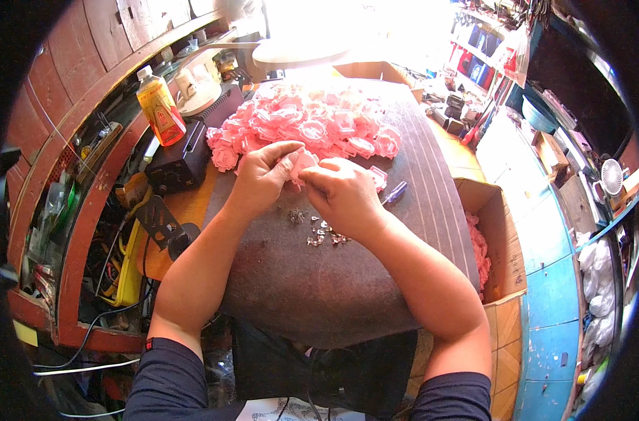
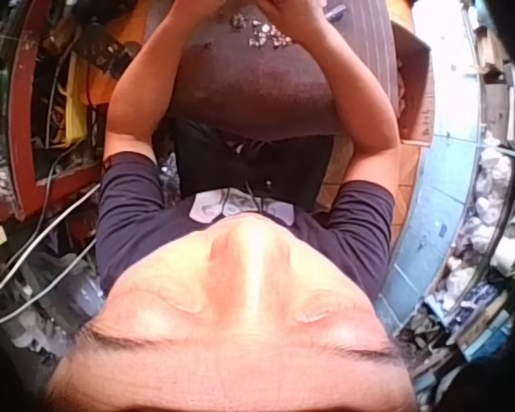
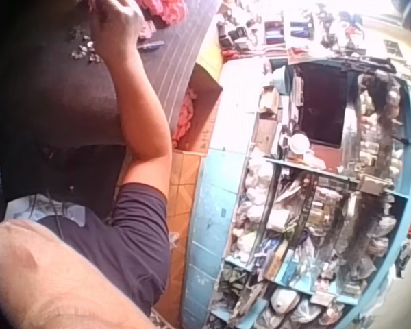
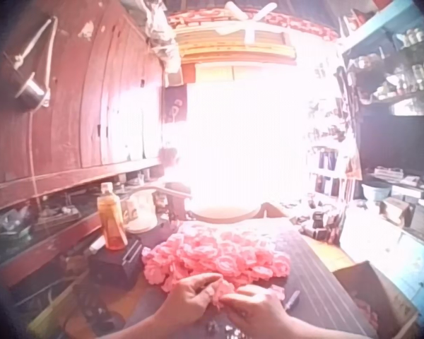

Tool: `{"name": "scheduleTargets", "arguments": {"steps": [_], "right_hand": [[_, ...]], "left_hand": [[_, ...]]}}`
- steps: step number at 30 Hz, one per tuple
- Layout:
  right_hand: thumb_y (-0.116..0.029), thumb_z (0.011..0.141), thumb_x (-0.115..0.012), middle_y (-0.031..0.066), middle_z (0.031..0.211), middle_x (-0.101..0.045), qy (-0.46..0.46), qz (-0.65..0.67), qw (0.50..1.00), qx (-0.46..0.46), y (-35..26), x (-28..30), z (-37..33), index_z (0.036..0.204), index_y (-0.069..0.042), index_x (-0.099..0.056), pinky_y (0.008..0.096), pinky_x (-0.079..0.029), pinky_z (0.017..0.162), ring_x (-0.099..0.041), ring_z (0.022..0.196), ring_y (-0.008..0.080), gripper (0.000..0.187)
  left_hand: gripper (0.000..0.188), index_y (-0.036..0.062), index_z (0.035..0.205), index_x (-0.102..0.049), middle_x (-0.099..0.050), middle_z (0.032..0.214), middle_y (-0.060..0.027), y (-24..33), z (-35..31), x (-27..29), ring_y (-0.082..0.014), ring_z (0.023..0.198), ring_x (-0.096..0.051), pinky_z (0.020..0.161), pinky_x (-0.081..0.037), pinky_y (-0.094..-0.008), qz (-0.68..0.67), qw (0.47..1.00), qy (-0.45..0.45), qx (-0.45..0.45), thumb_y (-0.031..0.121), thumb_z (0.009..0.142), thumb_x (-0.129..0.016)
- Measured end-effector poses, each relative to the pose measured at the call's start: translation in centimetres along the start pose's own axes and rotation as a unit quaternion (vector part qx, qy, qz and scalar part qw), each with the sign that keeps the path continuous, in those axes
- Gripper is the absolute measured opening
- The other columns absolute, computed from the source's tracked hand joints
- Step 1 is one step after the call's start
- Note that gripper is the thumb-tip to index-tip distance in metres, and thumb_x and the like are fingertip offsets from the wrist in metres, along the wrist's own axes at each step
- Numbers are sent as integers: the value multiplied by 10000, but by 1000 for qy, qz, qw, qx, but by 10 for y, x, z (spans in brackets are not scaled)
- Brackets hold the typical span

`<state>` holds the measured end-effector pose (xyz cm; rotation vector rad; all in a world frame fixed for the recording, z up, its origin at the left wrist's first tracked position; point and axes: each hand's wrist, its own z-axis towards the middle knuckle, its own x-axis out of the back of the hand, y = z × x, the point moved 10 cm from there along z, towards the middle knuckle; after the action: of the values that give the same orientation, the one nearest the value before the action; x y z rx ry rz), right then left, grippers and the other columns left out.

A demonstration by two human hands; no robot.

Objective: The person repeatedly picks up pink plastic flower-shaped pieces and small metallic components from a table. They insert the metallic pieces into the pink pieces by hand and place the assembled units back on the table. The task continues with the same repetitive assembly motion throughout the clip.

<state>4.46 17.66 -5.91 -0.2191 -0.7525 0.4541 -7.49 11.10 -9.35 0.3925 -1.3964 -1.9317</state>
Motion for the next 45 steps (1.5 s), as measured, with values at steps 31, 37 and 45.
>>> {"name": "scheduleTargets", "arguments": {"steps": [31, 37, 45], "right_hand": [[-218, 900, -728, -27, 719, -600, -73, 565, 751, -333, 59, -38, -15, 914, -75, -646, 201, -338, 499, -484, 568, 35, 165], [-240, 918, -720, -42, 703, -589, -41, 551, 778, -299, 66, -37, -15, 869, -70, -655, 202, -315, 492, -461, 547, 33, 188], [-153, 941, -630, 5, 731, -625, 106, 511, 794, -311, 106, 7, -14, 913, -58, -677, 226, -416, 536, -531, 578, 83, 110]], "left_hand": [[408, 34, 1290, -584, -617, 1127, -83, 30, -7, -9, -136, 946, -652, 802, -548, -274, 147, 974, -16, -170, 18, 893, -677], [409, 4, 1303, -561, -644, 1080, -52, 19, -3, -6, -91, 892, -641, 768, -539, -245, 148, 975, -9, -164, 41, 914, -681], [392, -16, 1241, -561, -639, 961, -53, 8, 6, 12, -96, 728, -614, 645, -498, -241, 21, 996, 63, -63, 222, 950, -675]]}}
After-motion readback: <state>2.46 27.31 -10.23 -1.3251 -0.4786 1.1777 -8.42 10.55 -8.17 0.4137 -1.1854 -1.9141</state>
